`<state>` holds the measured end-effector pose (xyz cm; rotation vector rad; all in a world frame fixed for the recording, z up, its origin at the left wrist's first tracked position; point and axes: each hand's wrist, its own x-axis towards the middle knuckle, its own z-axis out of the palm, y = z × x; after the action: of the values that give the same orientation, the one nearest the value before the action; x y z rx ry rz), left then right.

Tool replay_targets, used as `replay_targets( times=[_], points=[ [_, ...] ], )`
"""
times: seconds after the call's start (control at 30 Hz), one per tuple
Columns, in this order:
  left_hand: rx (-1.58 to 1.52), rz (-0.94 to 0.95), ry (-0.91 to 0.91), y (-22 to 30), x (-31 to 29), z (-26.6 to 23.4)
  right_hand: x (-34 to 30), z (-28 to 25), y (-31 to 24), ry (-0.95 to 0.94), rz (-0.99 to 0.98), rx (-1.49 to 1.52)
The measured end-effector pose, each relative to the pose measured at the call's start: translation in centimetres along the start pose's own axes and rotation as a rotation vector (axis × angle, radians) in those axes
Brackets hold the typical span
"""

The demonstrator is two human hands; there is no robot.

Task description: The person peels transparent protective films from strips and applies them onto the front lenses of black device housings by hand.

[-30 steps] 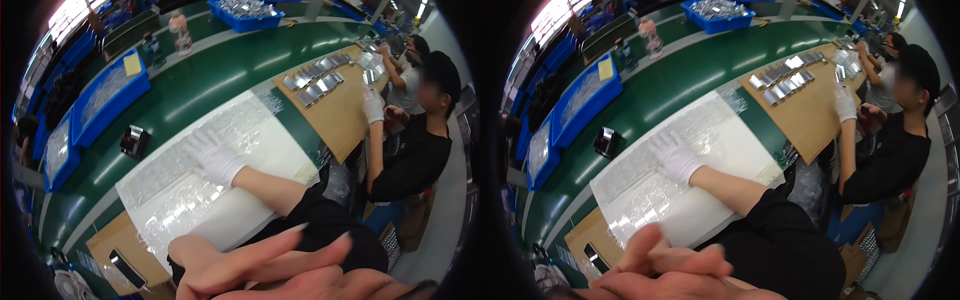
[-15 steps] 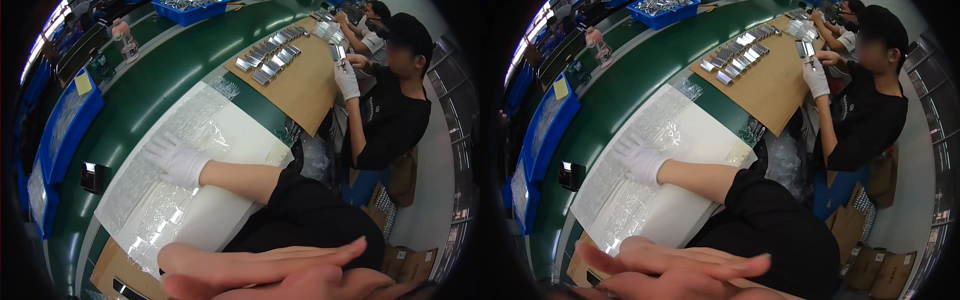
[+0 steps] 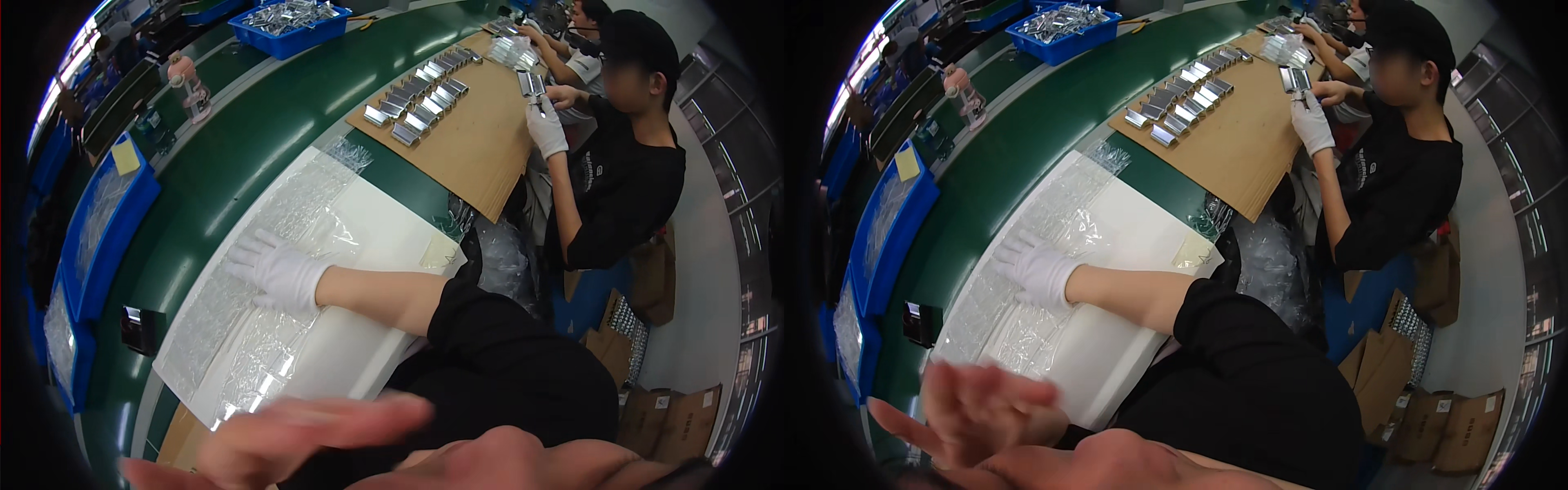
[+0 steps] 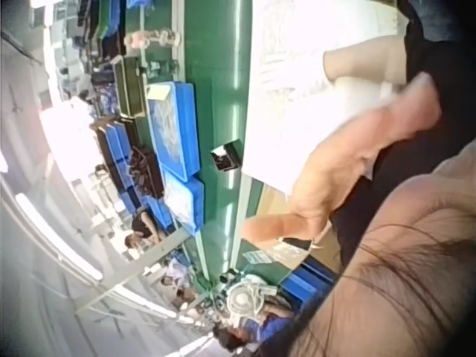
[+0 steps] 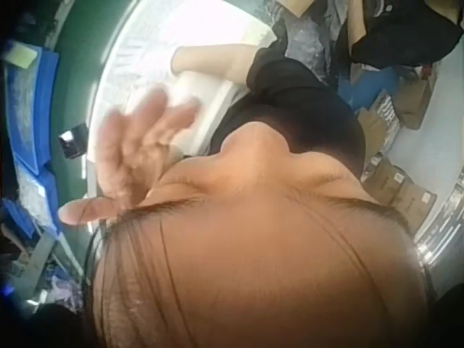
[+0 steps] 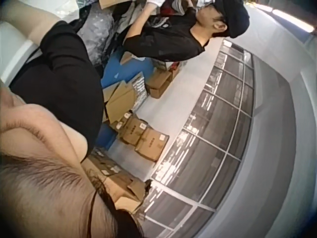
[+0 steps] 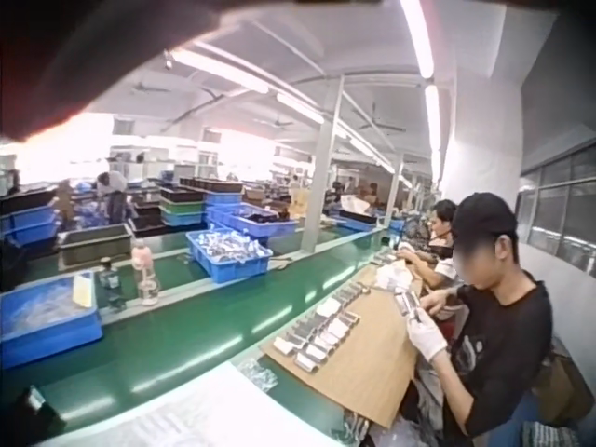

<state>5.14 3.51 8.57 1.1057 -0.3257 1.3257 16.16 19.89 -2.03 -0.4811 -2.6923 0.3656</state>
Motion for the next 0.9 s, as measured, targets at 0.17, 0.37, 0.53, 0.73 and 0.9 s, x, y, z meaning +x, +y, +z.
replay_targets(
  times=[0.17,0.37,0.53,0.73,0.9],
  points=[
    [0.121,0.115,0.126,2.5,-3.9,2.1,0.3,-0.9,-0.1,-0.1,0.005,0.048],
    [0.26,0.226,0.308,5.1,-8.5,6.6,0.9,-0.2,-0.3,-0.039,-0.015,-0.022],
    [0.357,0.277,0.36,6.3,-8.3,9.8,0.7,-0.6,-1.0,-0.054,-0.016,0.004],
    [0.378,0.279,0.324,8.0,-7.2,9.9,0.8,-0.5,-0.6,-0.028,-0.016,-0.02],
    [0.365,0.274,0.211,8.2,-3.1,7.6,0.6,-0.3,-0.3,-0.032,-0.013,-0.046]
  ],
)
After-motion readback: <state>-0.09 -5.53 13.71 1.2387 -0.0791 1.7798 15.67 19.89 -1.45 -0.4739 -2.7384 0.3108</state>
